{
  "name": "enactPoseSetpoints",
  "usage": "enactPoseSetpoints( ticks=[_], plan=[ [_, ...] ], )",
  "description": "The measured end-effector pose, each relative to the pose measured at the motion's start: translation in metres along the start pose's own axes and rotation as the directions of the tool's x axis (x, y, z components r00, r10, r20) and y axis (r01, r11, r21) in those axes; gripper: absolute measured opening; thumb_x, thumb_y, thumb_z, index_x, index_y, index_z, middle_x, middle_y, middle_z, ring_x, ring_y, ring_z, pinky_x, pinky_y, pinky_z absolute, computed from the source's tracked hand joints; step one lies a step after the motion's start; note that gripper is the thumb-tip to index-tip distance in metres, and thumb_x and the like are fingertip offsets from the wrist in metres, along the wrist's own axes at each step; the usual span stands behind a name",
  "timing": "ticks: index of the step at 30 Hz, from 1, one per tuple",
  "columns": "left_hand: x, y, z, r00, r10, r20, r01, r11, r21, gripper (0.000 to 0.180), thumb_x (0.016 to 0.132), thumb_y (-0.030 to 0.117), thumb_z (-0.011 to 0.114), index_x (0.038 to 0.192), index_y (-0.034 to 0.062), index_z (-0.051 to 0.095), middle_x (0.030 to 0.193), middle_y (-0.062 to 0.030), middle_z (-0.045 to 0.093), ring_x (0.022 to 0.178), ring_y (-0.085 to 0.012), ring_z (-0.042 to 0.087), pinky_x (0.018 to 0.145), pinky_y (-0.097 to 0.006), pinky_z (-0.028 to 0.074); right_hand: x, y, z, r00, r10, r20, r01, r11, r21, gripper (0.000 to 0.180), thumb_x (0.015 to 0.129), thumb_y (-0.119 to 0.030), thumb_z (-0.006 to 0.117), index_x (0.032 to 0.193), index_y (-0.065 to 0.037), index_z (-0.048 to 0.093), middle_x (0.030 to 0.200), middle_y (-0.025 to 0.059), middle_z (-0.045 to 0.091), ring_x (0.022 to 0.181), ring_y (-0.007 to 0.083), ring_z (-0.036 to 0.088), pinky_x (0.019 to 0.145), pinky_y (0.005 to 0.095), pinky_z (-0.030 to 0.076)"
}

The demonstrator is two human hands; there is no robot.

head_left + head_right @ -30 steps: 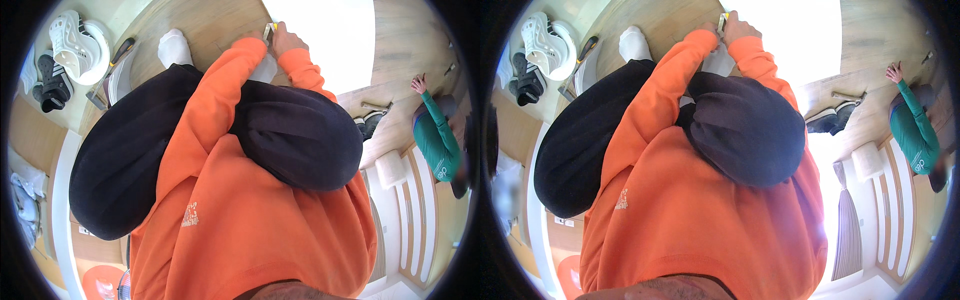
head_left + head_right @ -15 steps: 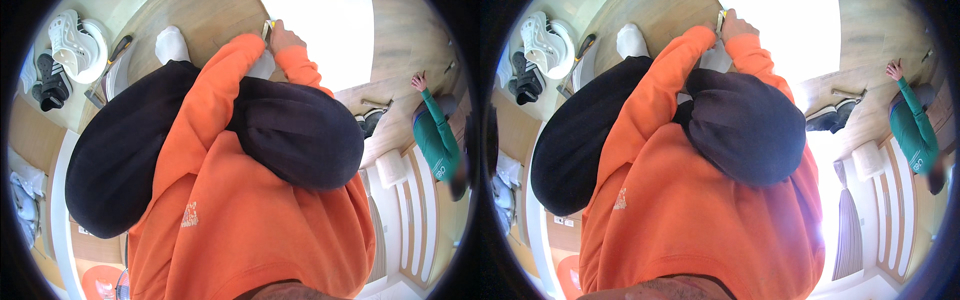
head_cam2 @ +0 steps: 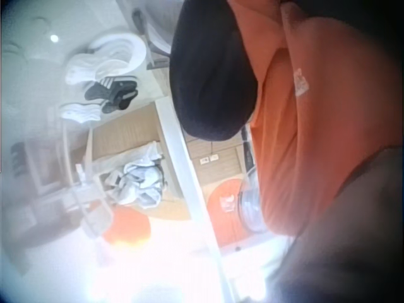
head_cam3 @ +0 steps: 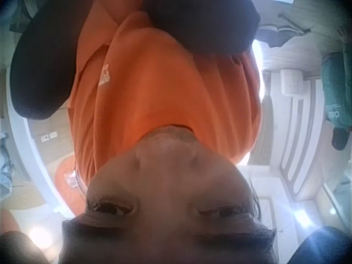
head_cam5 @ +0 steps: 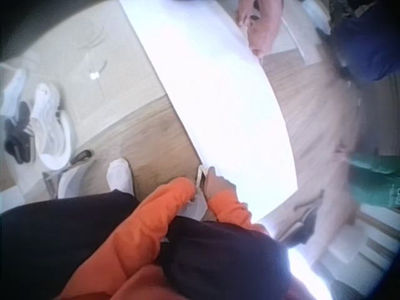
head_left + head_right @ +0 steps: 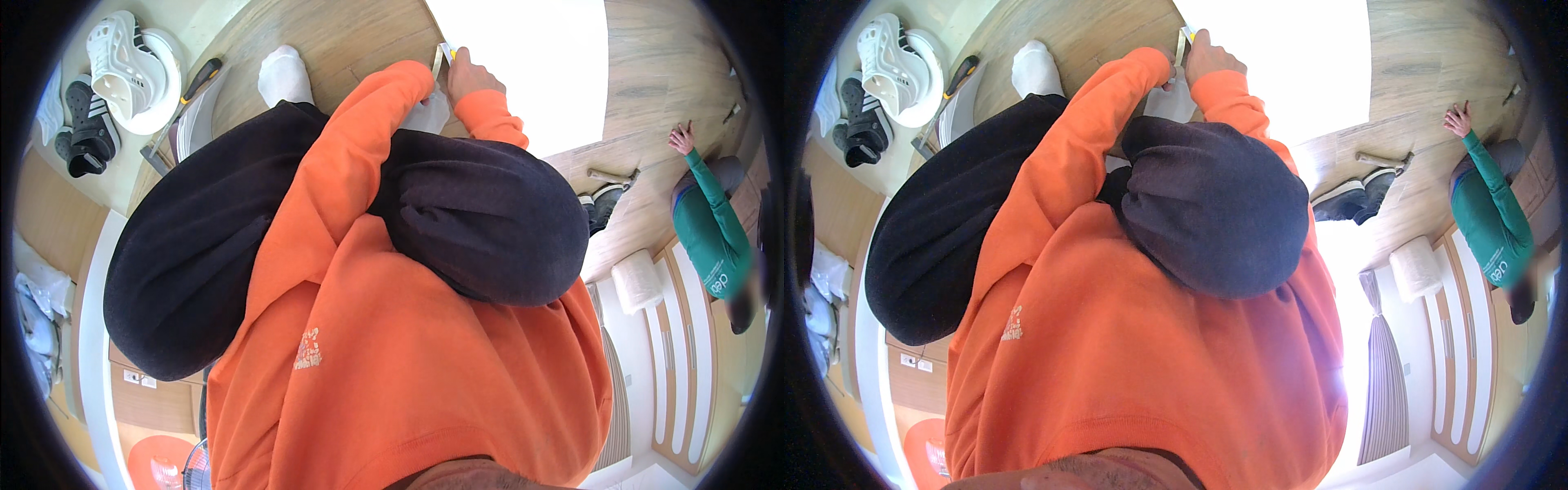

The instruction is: The person kneels on the floor and uses a utility knife to cut a white sheet of material along the edge of a wooden floor. The person holds the sheet steady with one hand while guiding the knife with the other.

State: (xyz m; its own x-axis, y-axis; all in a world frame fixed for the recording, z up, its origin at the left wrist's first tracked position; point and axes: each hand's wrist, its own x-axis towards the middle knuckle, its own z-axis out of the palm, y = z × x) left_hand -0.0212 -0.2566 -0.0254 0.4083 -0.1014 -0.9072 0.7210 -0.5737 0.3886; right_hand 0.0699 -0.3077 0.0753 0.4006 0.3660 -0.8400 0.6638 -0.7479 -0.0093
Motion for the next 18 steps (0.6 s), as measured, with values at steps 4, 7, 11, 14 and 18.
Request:
enactPoseSetpoints(
  ticks=[4,7,11,14,18],
  plan=[
    [-0.004,-0.002,0.007,0.992,0.098,0.083,-0.098,0.995,-0.001,0.023,0.078,0.026,0.055,0.087,0.0099,0.07,0.073,-0.0092,0.066,0.068,-0.0255,0.063,0.066,-0.039,0.047,0.01,0.001,0.009,1.0,-0.02,-0.015,0.02,1.0,0.022,0.022,0.089,-0.021,0.035,0.105,-0.008,0.042,0.093,0.0215,0.064,0.089,0.038,0.062,0.076,0.0469,0.047],
    [-0.014,0.002,0.008,0.987,0.086,0.137,-0.085,0.996,-0.014,0.029,0.081,0.029,0.052,0.094,0.0083,0.068,0.072,-0.0064,0.067,0.066,-0.0242,0.063,0.066,-0.037,0.047,0.008,0.005,0.012,0.999,-0.039,-0.033,0.039,0.999,0.016,0.023,0.091,-0.026,0.034,0.105,-0.009,0.042,0.089,0.0216,0.064,0.086,0.0398,0.061,0.073,0.0482,0.047],
    [-0.007,-0.01,0.004,0.978,-0.045,0.204,0.095,0.966,-0.242,0.035,0.08,0.032,0.055,0.103,0.0068,0.064,0.078,-0.006,0.068,0.07,-0.0218,0.062,0.068,-0.035,0.048,-0.02,0.025,0.014,0.987,-0.077,-0.143,0.092,0.991,0.099,0.025,0.093,-0.035,0.036,0.101,-0.011,0.041,0.076,0.0223,0.062,0.073,0.0438,0.06,0.064,0.0517,0.046],
    [-0.029,-0.002,-0.008,0.994,-0.106,0.007,0.104,0.957,-0.27,0.044,0.076,0.028,0.063,0.115,0.0073,0.054,0.086,-0.0096,0.066,0.073,-0.0207,0.062,0.069,-0.035,0.048,-0.03,0.04,0.018,0.98,-0.063,-0.188,0.09,0.986,0.139,0.025,0.092,-0.035,0.037,0.1,-0.011,0.04,0.072,0.0219,0.062,0.071,0.0434,0.06,0.062,0.0523,0.046],
    [-0.023,-0.008,-0.001,0.888,0.06,-0.456,-0.302,0.823,-0.48,0.07,0.068,0.012,0.074,0.127,0.0092,0.035,0.093,-0.0138,0.06,0.075,-0.0229,0.061,0.068,-0.037,0.05,-0.031,0.043,0.016,0.968,-0.093,-0.233,0.117,0.989,0.089,0.025,0.092,-0.034,0.037,0.099,-0.01,0.039,0.071,0.0213,0.062,0.069,0.0427,0.061,0.061,0.0522,0.046]
  ],
)
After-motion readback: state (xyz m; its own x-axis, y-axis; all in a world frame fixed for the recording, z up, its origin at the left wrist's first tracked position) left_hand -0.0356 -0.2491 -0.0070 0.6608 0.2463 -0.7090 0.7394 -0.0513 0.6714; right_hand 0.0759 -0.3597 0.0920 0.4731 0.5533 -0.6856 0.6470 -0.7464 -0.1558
